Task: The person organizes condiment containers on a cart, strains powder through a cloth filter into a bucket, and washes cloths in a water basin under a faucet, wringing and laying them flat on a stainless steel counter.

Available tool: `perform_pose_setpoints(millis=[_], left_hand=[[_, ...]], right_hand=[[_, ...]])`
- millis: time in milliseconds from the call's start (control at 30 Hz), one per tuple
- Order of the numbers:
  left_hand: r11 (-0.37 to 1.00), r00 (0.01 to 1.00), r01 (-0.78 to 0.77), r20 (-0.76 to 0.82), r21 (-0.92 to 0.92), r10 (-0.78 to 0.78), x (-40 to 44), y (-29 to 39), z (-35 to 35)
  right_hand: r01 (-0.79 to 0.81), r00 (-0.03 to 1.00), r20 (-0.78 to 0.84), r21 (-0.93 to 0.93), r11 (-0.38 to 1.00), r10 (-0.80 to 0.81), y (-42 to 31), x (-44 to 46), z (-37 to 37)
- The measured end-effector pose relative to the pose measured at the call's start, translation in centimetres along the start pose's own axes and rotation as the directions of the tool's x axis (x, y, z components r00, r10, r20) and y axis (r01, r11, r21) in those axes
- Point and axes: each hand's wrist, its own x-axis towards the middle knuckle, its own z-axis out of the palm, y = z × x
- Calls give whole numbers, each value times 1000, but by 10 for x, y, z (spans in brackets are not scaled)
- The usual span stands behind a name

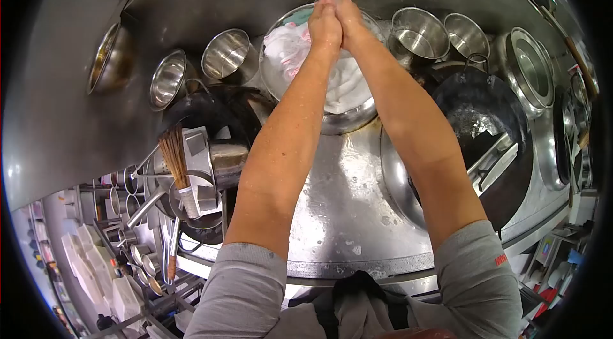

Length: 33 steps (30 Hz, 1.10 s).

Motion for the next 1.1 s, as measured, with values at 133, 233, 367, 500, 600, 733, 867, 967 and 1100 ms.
perform_pose_setpoints(millis=[133,233,367,500,600,733,867,967,1100], left_hand=[[978,984,-178,27,107,176,15,-14,-3],[926,989,-138,-1,352,148,15,-7,-3],[910,978,-209,102,358,184,24,-2,1],[866,972,-200,207,459,115,-8,40,6],[833,934,-311,309,457,179,-16,45,1],[838,908,-375,342,398,243,-30,52,-29],[12,598,-736,641,677,482,-52,70,-69],[-194,500,-790,794,582,347,-68,80,-70],[-143,497,-815,805,561,324,-62,71,-63]], right_hand=[[39,999,1,-164,986,-39,1,11,1],[67,998,9,-83,994,-67,5,17,-3],[-50,991,-112,166,985,70,-12,-20,10],[14,993,-121,144,989,3,-17,-24,18],[-41,998,-53,82,996,45,-16,-8,8],[-128,967,225,24,992,119,-19,-2,-9],[-106,866,464,-198,974,188,-44,-32,-28],[-109,686,607,-459,882,401,-46,-36,-41],[-82,550,464,-798,597,694,-50,-43,-27]])
